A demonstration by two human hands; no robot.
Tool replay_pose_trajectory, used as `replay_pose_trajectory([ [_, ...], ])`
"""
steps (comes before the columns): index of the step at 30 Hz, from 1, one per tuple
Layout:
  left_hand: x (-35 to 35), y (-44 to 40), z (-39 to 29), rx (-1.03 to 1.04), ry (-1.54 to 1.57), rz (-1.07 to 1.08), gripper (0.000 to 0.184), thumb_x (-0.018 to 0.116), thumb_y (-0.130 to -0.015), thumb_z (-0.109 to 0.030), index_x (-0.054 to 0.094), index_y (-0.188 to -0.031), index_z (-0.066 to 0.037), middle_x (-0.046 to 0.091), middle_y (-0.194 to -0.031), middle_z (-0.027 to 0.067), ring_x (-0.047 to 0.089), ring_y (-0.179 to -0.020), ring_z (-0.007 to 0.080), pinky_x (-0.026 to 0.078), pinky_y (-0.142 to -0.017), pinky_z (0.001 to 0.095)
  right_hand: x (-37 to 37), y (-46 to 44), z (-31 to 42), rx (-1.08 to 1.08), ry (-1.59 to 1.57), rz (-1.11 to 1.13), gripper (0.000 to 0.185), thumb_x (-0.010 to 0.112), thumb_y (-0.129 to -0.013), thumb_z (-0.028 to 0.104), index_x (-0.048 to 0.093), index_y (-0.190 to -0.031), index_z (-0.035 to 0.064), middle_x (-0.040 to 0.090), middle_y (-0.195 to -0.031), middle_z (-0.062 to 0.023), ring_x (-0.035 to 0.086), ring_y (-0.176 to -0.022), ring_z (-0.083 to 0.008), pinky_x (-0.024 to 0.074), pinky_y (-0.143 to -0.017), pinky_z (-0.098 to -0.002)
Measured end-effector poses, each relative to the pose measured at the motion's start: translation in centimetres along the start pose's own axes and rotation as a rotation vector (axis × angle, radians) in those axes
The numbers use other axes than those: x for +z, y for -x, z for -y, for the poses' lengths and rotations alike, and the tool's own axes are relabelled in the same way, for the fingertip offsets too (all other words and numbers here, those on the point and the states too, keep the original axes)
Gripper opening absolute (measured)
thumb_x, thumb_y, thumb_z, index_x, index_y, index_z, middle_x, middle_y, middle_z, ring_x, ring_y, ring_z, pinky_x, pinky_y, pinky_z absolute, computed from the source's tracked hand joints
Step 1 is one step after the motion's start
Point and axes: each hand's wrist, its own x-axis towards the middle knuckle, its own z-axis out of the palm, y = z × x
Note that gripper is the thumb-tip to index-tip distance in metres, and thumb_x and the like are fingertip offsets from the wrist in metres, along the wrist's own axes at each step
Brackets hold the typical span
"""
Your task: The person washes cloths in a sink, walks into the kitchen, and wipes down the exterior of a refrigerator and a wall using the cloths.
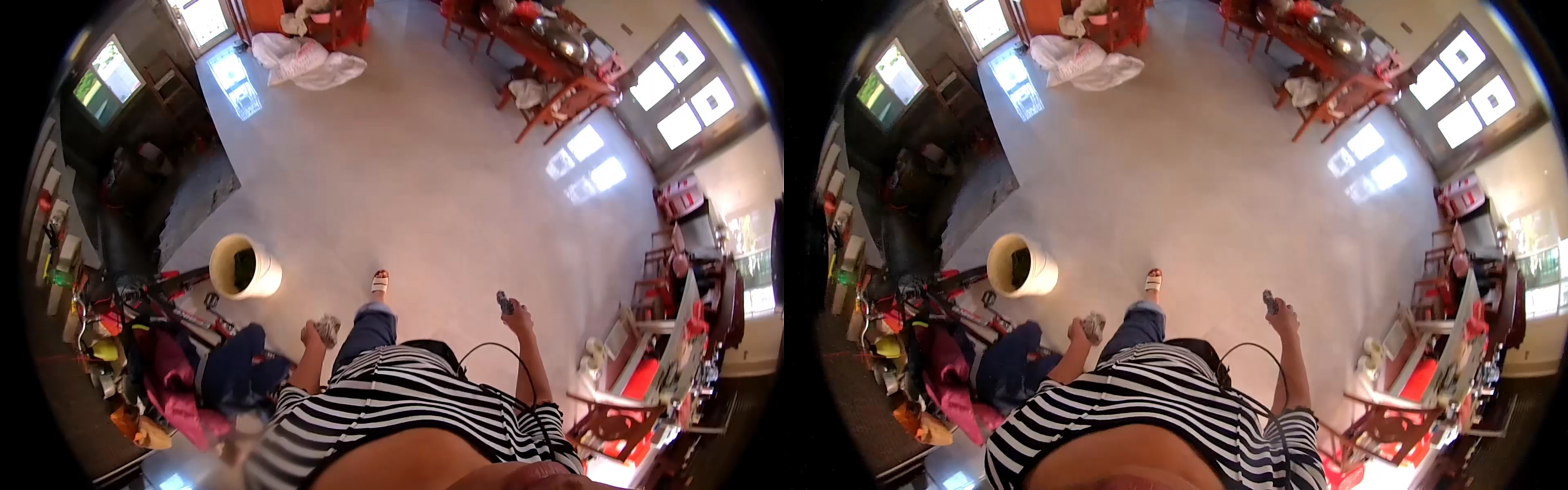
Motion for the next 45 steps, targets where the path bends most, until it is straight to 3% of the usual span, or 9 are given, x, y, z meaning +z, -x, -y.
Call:
replay_pose_trajectory([
  [8,20.9,-11.4,-10.5,0.095,0.003,-0.078,0.025,0.053,-0.077,-0.024,0.053,-0.081,0.0,0.06,-0.081,0.0123,0.059,-0.072,0.0231,0.049,-0.061,0.037,-5.4,-16.0,14.1,0.133,0.075,0.181,0.059,0.065,-0.069,0.037,0.046,-0.123,0.0246,0.053,-0.115,-0.0137,0.048,-0.112,-0.0354,0.0384,-0.092,-0.0494],
  [15,43.9,-17.9,-21.3,0.276,-0.052,0.017,0.02,0.056,-0.077,-0.024,0.053,-0.083,-0.005,0.055,-0.077,0.0061,0.054,-0.066,0.0192,0.046,-0.061,0.0328,-2.0,-24.8,10.8,0.164,0.114,0.371,0.048,0.061,-0.072,0.047,0.061,-0.096,0.0065,0.064,-0.095,-0.0183,0.059,-0.096,-0.0354,0.0472,-0.078,-0.0451],
  [18,51.9,-18.7,-24.2,0.303,-0.11,0.002,0.02,0.056,-0.078,-0.023,0.053,-0.084,-0.005,0.054,-0.075,0.0053,0.053,-0.067,0.0187,0.045,-0.061,0.034,-16.7,-26.7,20.9,0.212,-0.101,0.409,0.046,0.054,-0.079,0.047,0.062,-0.09,0.0036,0.064,-0.088,-0.0186,0.059,-0.092,-0.0371,0.0445,-0.079,-0.0469],
  [21,57.0,-21.9,-25.2,0.27,-0.018,-0.037,0.021,0.054,-0.077,-0.025,0.054,-0.08,-0.004,0.055,-0.074,0.0072,0.054,-0.066,0.0203,0.045,-0.06,0.0348,-15.6,-40.4,21.8,0.322,-0.065,0.546,0.046,0.051,-0.081,0.047,0.062,-0.091,0.0036,0.064,-0.09,-0.0192,0.057,-0.092,-0.0391,0.0418,-0.082,-0.0466],
  [22,59.0,-22.0,-26.1,0.252,-0.036,-0.106,0.024,0.053,-0.076,-0.025,0.055,-0.079,-0.002,0.056,-0.075,0.0087,0.056,-0.066,0.0215,0.046,-0.06,0.0355,-11.0,-45.2,20.0,0.052,0.065,0.058,0.044,0.051,-0.08,0.049,0.064,-0.085,0.0073,0.065,-0.081,-0.015,0.061,-0.084,-0.0344,0.0446,-0.077,-0.0449],
  [25,65.3,-20.6,-30.7,0.193,-0.034,-0.347,0.029,0.051,-0.075,-0.027,0.055,-0.077,0.002,0.059,-0.075,0.0118,0.06,-0.066,0.0248,0.05,-0.059,0.0366,-17.4,-63.0,31.1,0.158,-0.022,0.511,0.055,0.044,-0.081,0.058,0.06,-0.089,0.006,0.064,-0.072,-0.0161,0.063,-0.076,-0.0332,0.0489,-0.069,-0.0438],
  [28,68.8,-25.2,-32.5,0.274,0.033,-0.267,0.033,0.048,-0.076,-0.026,0.055,-0.081,0.006,0.061,-0.081,0.0168,0.062,-0.066,0.0282,0.051,-0.059,0.0394,-25.3,-73.4,43.0,-0.069,0.084,0.332,0.054,0.064,-0.072,0.035,0.049,-0.122,0.0188,0.055,-0.116,-0.0161,0.05,-0.111,-0.0342,0.043,-0.088,-0.0486],
  [37,90.6,-40.8,-43.1,0.028,-0.182,-0.446,0.041,0.047,-0.081,-0.04,0.056,-0.09,-0.001,0.059,-0.087,0.0128,0.054,-0.066,0.0274,0.044,-0.064,0.0416,-36.8,-94.8,67.5,-0.326,0.012,0.039,0.049,0.06,-0.075,0.035,0.049,-0.121,0.0238,0.053,-0.11,-0.0147,0.051,-0.105,-0.0367,0.0432,-0.085,-0.0522],
  [45,120.4,-58.8,-57.4,-0.008,0.227,0.269,0.025,0.045,-0.087,-0.026,0.051,-0.085,-0.002,0.06,-0.087,0.0135,0.062,-0.078,0.0287,0.054,-0.07,0.0394,-32.3,-106.4,60.7,0.118,0.043,0.464,0.047,0.061,-0.073,0.042,0.058,-0.103,0.0066,0.059,-0.108,-0.0217,0.055,-0.103,-0.0379,0.047,-0.083,-0.0462],
])
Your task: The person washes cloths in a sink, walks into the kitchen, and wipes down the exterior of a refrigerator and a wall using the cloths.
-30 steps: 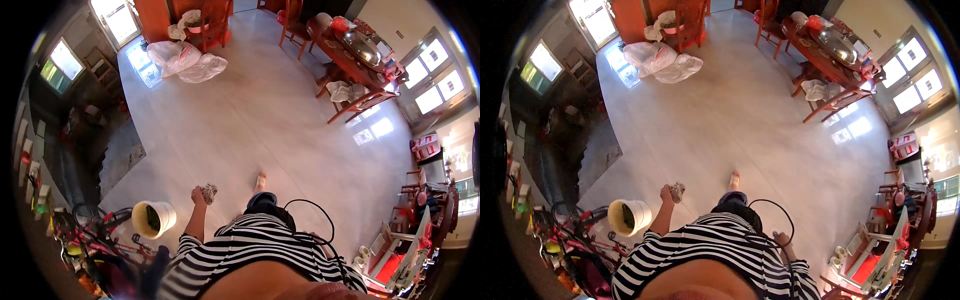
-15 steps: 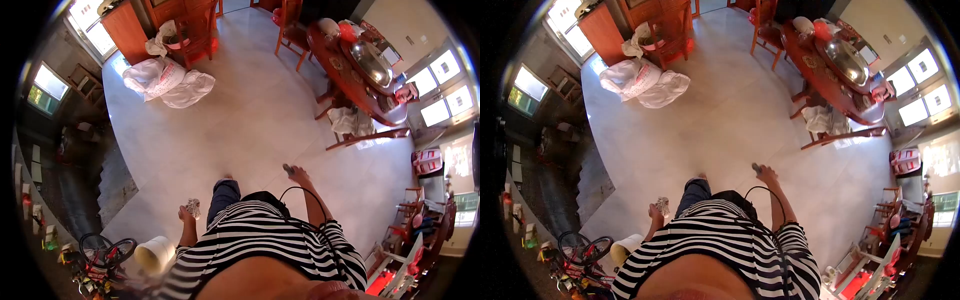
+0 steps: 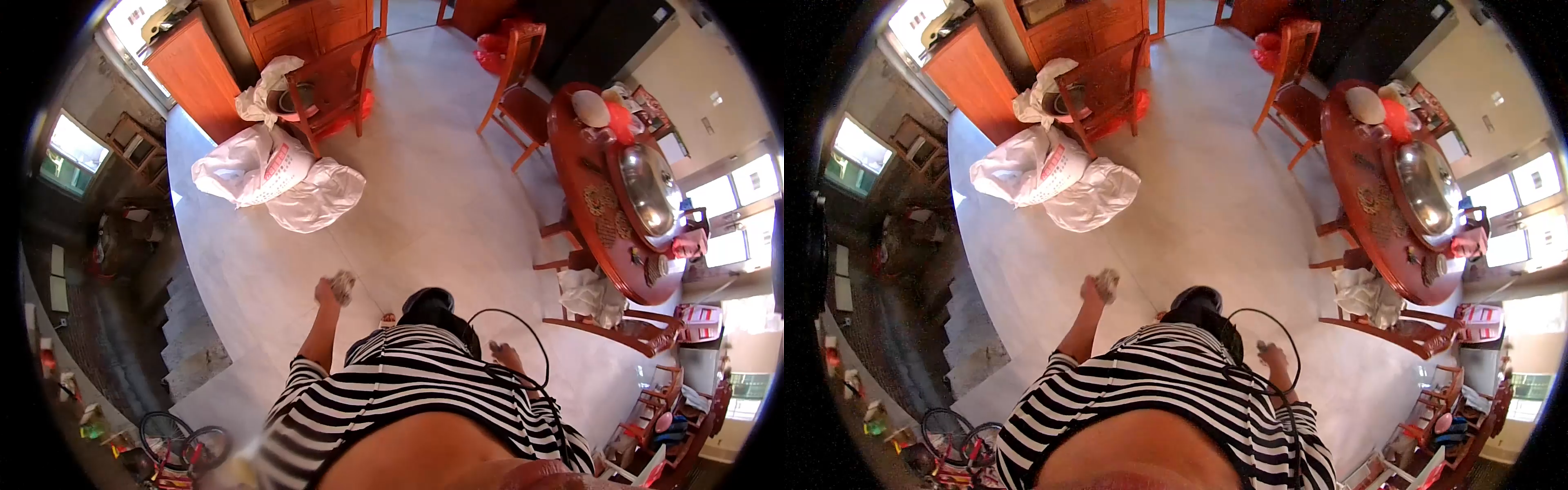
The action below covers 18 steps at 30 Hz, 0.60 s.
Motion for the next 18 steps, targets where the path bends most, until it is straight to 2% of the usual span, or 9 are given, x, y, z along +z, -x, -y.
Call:
replay_pose_trajectory([
  [2,9.6,-1.6,-1.6,0.114,-0.084,0.027,0.021,0.044,-0.089,-0.023,0.05,-0.083,-0.004,0.06,-0.088,0.0128,0.062,-0.08,0.0283,0.054,-0.071,0.0389,-2.0,-0.1,0.6,0.1,-0.014,0.061,0.041,0.058,-0.075,0.042,0.059,-0.097,0.0069,0.058,-0.109,-0.0218,0.056,-0.1,-0.0392,0.0477,-0.081,-0.047],
  [3,12.6,-4.4,-1.3,0.095,-0.051,0.08,0.022,0.043,-0.09,-0.025,0.052,-0.088,-0.004,0.061,-0.091,0.012,0.062,-0.082,0.0278,0.053,-0.073,0.0396,-2.9,-0.1,0.9,-0.158,0.183,0.069,0.038,0.057,-0.076,0.041,0.059,-0.092,0.0061,0.059,-0.105,-0.0221,0.056,-0.099,-0.0384,0.0476,-0.079,-0.0465],
  [5,19.0,-8.9,-1.1,0.012,0.011,0.182,0.025,0.045,-0.09,-0.028,0.054,-0.093,-0.004,0.061,-0.094,0.0103,0.062,-0.085,0.026,0.052,-0.075,0.0394,-9.8,4.0,6.1,0.046,-0.196,-0.067,0.036,0.052,-0.08,0.04,0.059,-0.085,0.0051,0.061,-0.092,-0.0211,0.058,-0.094,-0.0349,0.0468,-0.072,-0.0446],
  [6,21.9,-9.1,-1.5,-0.058,0.037,0.22,0.026,0.047,-0.088,-0.029,0.054,-0.095,-0.004,0.061,-0.093,0.0095,0.061,-0.085,0.0248,0.051,-0.076,0.0385,-12.9,3.8,7.4,-0.247,-0.21,-0.059,0.037,0.052,-0.08,0.041,0.057,-0.082,0.0045,0.061,-0.085,-0.0198,0.058,-0.093,-0.0321,0.045,-0.07,-0.0432],
  [9,31.9,-9.7,-2.6,-0.204,0.1,0.205,0.033,0.046,-0.088,-0.032,0.055,-0.102,-0.004,0.06,-0.099,0.0087,0.06,-0.089,0.0254,0.049,-0.082,0.0396,-20.2,-6.6,14.7,0.165,-0.082,0.034,0.042,0.057,-0.078,0.045,0.06,-0.08,0.0031,0.063,-0.077,-0.0171,0.062,-0.078,-0.0307,0.0453,-0.065,-0.0433],
  [11,36.7,-10.5,-3.8,-0.248,0.031,0.149,0.04,0.04,-0.089,-0.037,0.054,-0.11,-0.006,0.06,-0.108,0.0094,0.058,-0.099,0.0276,0.045,-0.088,0.0433,-22.2,-22.0,17.4,0.145,0.002,0.236,0.048,0.055,-0.076,0.049,0.06,-0.089,0.0032,0.061,-0.098,-0.0197,0.059,-0.094,-0.0331,0.047,-0.078,-0.0402],
  [13,42.1,-14.2,-5.6,-0.309,0.127,0.197,0.041,0.039,-0.089,-0.038,0.054,-0.112,-0.008,0.059,-0.109,0.0096,0.057,-0.101,0.0278,0.045,-0.089,0.0437,-30.7,-25.0,26.5,-0.162,-0.059,-0.214,0.053,0.063,-0.069,0.045,0.057,-0.103,0.0053,0.06,-0.104,-0.0205,0.057,-0.098,-0.0353,0.0465,-0.08,-0.044],
  [14,44.3,-15.7,-5.9,-0.348,0.18,0.215,0.041,0.039,-0.089,-0.039,0.054,-0.113,-0.008,0.059,-0.11,0.0097,0.057,-0.101,0.0279,0.045,-0.089,0.0439,-35.8,-25.1,31.6,-0.37,-0.02,-0.274,0.056,0.062,-0.069,0.043,0.054,-0.111,0.0073,0.058,-0.108,-0.0214,0.055,-0.102,-0.037,0.0443,-0.085,-0.0459],
  [18,54.4,-20.6,-9.0,-0.35,0.123,0.277,0.044,0.037,-0.088,-0.04,0.055,-0.113,-0.008,0.061,-0.107,0.0121,0.058,-0.101,0.0288,0.045,-0.09,0.0434,-50.3,-31.2,48.0,-0.453,-0.016,-0.302,0.057,0.061,-0.068,0.038,0.049,-0.122,0.0239,0.053,-0.116,-0.0112,0.05,-0.109,-0.0351,0.044,-0.087,-0.049],
])
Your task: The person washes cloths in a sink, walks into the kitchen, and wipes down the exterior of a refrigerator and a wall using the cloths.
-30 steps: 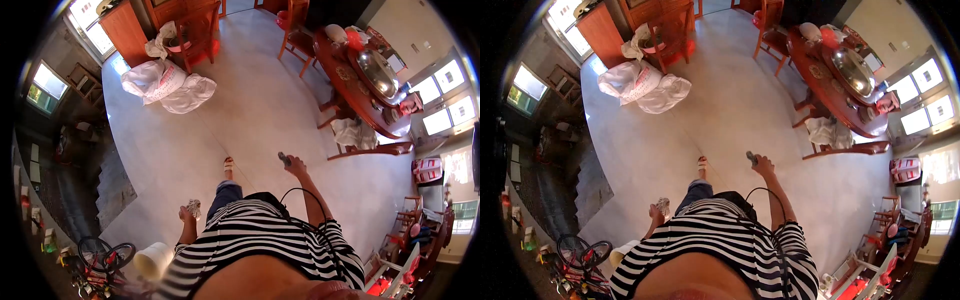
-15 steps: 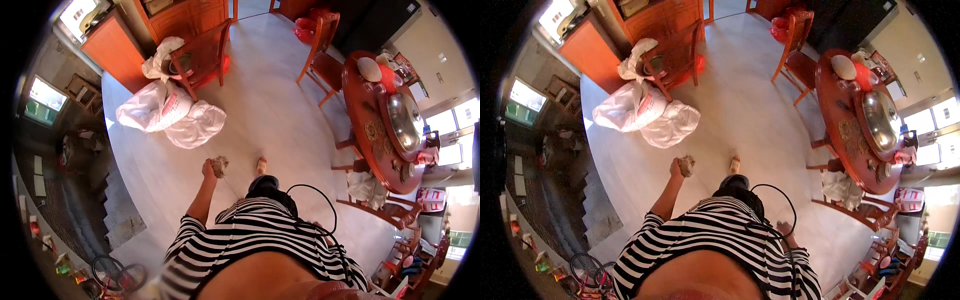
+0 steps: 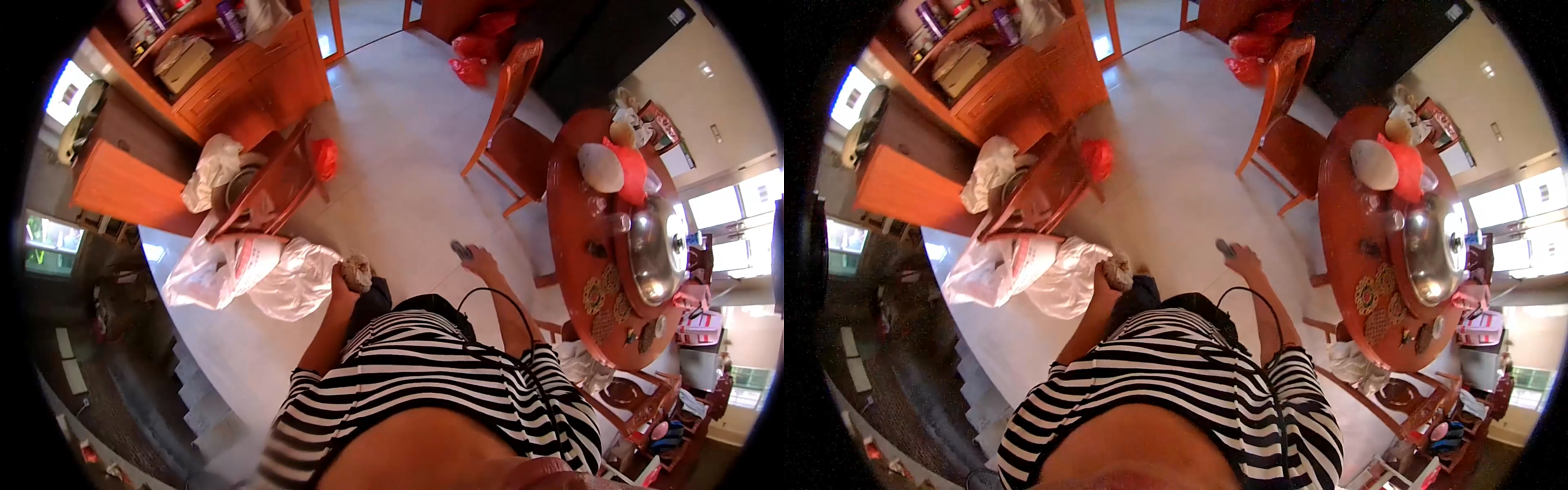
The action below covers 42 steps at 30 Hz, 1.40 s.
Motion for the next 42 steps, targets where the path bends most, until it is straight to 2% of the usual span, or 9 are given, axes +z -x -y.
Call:
replay_pose_trajectory([
  [6,9.8,-15.4,-7.8,-0.15,-0.031,0.071,0.043,0.04,-0.085,-0.04,0.057,-0.111,-0.01,0.061,-0.107,0.0093,0.058,-0.099,0.0283,0.045,-0.088,0.0456,-10.7,-15.3,13.3,-0.171,0.019,-0.257,0.057,0.062,-0.069,0.034,0.046,-0.123,0.0222,0.052,-0.109,-0.0127,0.052,-0.101,-0.0347,0.0464,-0.081,-0.0494],
  [12,23.7,-29.1,-15.8,-0.215,-0.019,0.108,0.041,0.038,-0.085,-0.04,0.058,-0.108,-0.012,0.062,-0.105,0.008,0.059,-0.095,0.0276,0.047,-0.084,0.0468,-15.9,-25.0,15.7,-0.176,-0.226,-0.477,0.061,0.065,-0.067,0.027,0.046,-0.124,0.0205,0.052,-0.11,-0.0149,0.05,-0.104,-0.0349,0.044,-0.085,-0.0477],
  [16,31.3,-37.1,-18.7,-0.167,-0.054,0.007,0.041,0.039,-0.086,-0.037,0.057,-0.108,-0.009,0.062,-0.103,0.0102,0.059,-0.095,0.0279,0.048,-0.084,0.0448,-20.2,-31.1,16.1,-0.236,-0.272,-0.636,0.062,0.065,-0.066,0.022,0.047,-0.124,0.0103,0.053,-0.114,-0.0169,0.049,-0.107,-0.0346,0.0414,-0.09,-0.0445],
  [20,36.5,-46.1,-20.8,-0.124,-0.071,-0.035,0.041,0.038,-0.085,-0.037,0.058,-0.106,-0.008,0.062,-0.102,0.0097,0.059,-0.095,0.0269,0.048,-0.084,0.0436,-26.0,-40.5,17.3,-0.147,-0.409,-0.639,0.056,0.063,-0.066,0.02,0.05,-0.119,0.0044,0.055,-0.11,-0.0188,0.05,-0.104,-0.0368,0.041,-0.089,-0.0425],
  [24,42.0,-50.6,-23.9,-0.116,0.129,-0.187,0.04,0.041,-0.084,-0.043,0.06,-0.107,-0.015,0.063,-0.101,0.0077,0.059,-0.093,0.0284,0.048,-0.084,0.0435,-31.7,-53.0,17.8,-0.158,-0.432,-0.564,0.054,0.062,-0.068,0.022,0.05,-0.12,0.0137,0.054,-0.108,-0.0167,0.051,-0.101,-0.0355,0.0413,-0.089,-0.0425],
  [32,40.9,-70.4,-31.7,-0.038,0.252,0.182,0.046,0.032,-0.08,-0.037,0.06,-0.105,-0.009,0.063,-0.099,0.0102,0.061,-0.089,0.0271,0.051,-0.08,0.0407,-46.6,-71.5,21.9,-0.142,-0.281,-0.483,0.054,0.061,-0.068,0.029,0.049,-0.12,0.0199,0.05,-0.112,-0.0114,0.048,-0.105,-0.0331,0.0415,-0.086,-0.0461],
  [37,53.5,-75.9,-29.5,0.167,-0.214,0.01,0.048,0.03,-0.083,-0.038,0.059,-0.108,-0.008,0.062,-0.103,0.0106,0.06,-0.093,0.0274,0.05,-0.081,0.0416,-53.9,-79.2,18.2,-0.019,-0.206,-0.549,0.054,0.062,-0.067,0.028,0.05,-0.119,0.0206,0.051,-0.111,-0.0105,0.049,-0.104,-0.0327,0.0422,-0.087,-0.0459],
  [40,63.6,-84.6,-29.4,-0.025,0.201,-0.207,0.053,0.027,-0.085,-0.041,0.056,-0.112,-0.007,0.061,-0.107,0.0115,0.059,-0.097,0.0284,0.049,-0.082,0.0449,-57.8,-82.9,14.3,0.112,-0.226,-0.633,0.054,0.062,-0.067,0.025,0.051,-0.119,0.0203,0.053,-0.11,-0.0117,0.05,-0.104,-0.0325,0.0424,-0.087,-0.0441],
  [42,70.5,-88.4,-29.1,-0.041,-0.196,-0.294,0.055,0.027,-0.085,-0.043,0.056,-0.113,-0.006,0.061,-0.105,0.0129,0.06,-0.091,0.03,0.05,-0.08,0.0454,-60.2,-84.1,11.6,0.239,-0.223,-0.639,0.054,0.062,-0.067,0.025,0.051,-0.119,0.0203,0.053,-0.109,-0.0122,0.05,-0.103,-0.0331,0.0427,-0.087,-0.0445],
])
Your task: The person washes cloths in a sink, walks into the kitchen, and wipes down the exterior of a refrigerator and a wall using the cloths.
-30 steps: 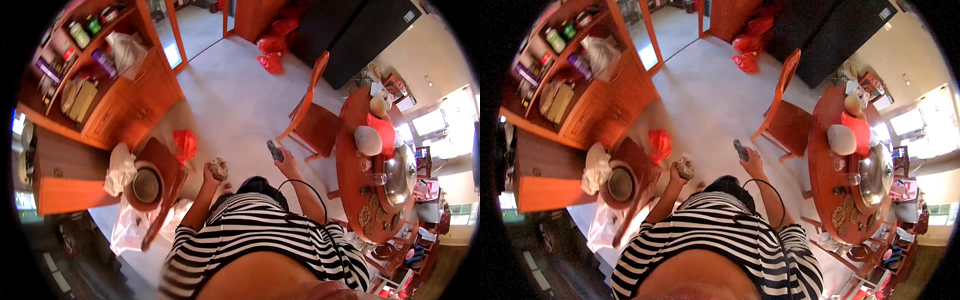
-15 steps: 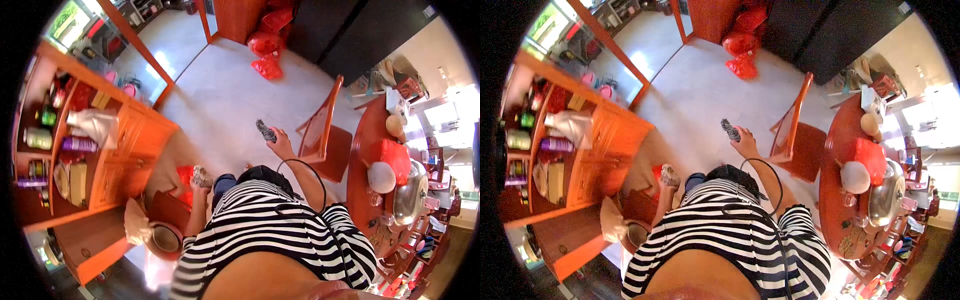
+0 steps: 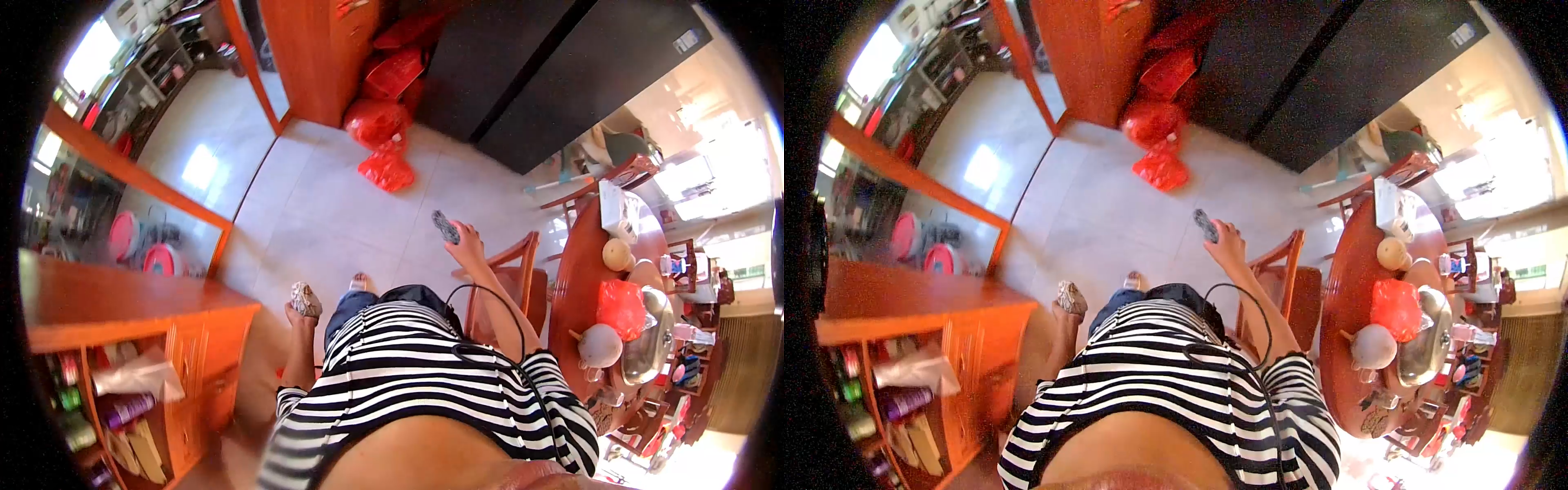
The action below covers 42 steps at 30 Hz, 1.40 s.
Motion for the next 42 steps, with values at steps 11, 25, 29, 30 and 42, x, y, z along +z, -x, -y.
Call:
replay_pose_trajectory([
  [11,34.4,-7.9,5.2,-0.039,-0.226,0.363,0.047,0.041,-0.086,-0.044,0.054,-0.116,-0.01,0.057,-0.115,0.0085,0.055,-0.105,0.0282,0.044,-0.089,0.0472,-4.3,-18.0,-10.4,0.227,0.179,0.115,0.052,0.06,-0.072,0.027,0.048,-0.122,0.0202,0.047,-0.118,-0.0105,0.045,-0.11,-0.0333,0.0384,-0.09,-0.0498],
  [25,43.1,-13.5,18.2,-0.032,-0.047,0.015,0.045,0.033,-0.084,-0.035,0.057,-0.107,-0.005,0.061,-0.099,0.0111,0.061,-0.088,0.0294,0.05,-0.079,0.0429,-9.9,-46.6,-21.6,-0.106,0.503,0.269,0.054,0.064,-0.068,0.025,0.05,-0.12,0.0214,0.049,-0.111,-0.0063,0.046,-0.107,-0.0302,0.0394,-0.085,-0.0497],
  [29,49.7,-17.7,20.7,0.004,0.004,0.009,0.044,0.034,-0.087,-0.036,0.055,-0.109,-0.004,0.061,-0.102,0.0119,0.06,-0.091,0.0306,0.049,-0.082,0.0454,-10.0,-54.1,-23.2,-0.232,0.592,0.251,0.056,0.064,-0.068,0.025,0.049,-0.121,0.0216,0.05,-0.111,-0.0053,0.046,-0.105,-0.0292,0.0384,-0.085,-0.0495],
  [30,51.2,-19.5,21.4,0.047,-0.031,-0.042,0.044,0.035,-0.088,-0.037,0.055,-0.109,-0.004,0.061,-0.103,0.012,0.06,-0.091,0.0309,0.049,-0.082,0.0461,-10.0,-55.4,-22.8,-0.24,0.632,0.273,0.055,0.064,-0.068,0.025,0.049,-0.121,0.0217,0.05,-0.111,-0.0051,0.046,-0.105,-0.0289,0.0383,-0.085,-0.0492],
  [42,66.5,-18.7,30.4,0.085,0.211,0.09,0.033,0.051,-0.088,-0.033,0.058,-0.1,-0.003,0.063,-0.096,0.0116,0.063,-0.082,0.025,0.051,-0.077,0.0401,-8.0,-77.8,-22.0,-0.836,0.975,0.385,0.046,0.064,-0.071,0.019,0.054,-0.115,0.0104,0.051,-0.111,-0.0072,0.049,-0.1,-0.0279,0.0387,-0.08,-0.0466],
])
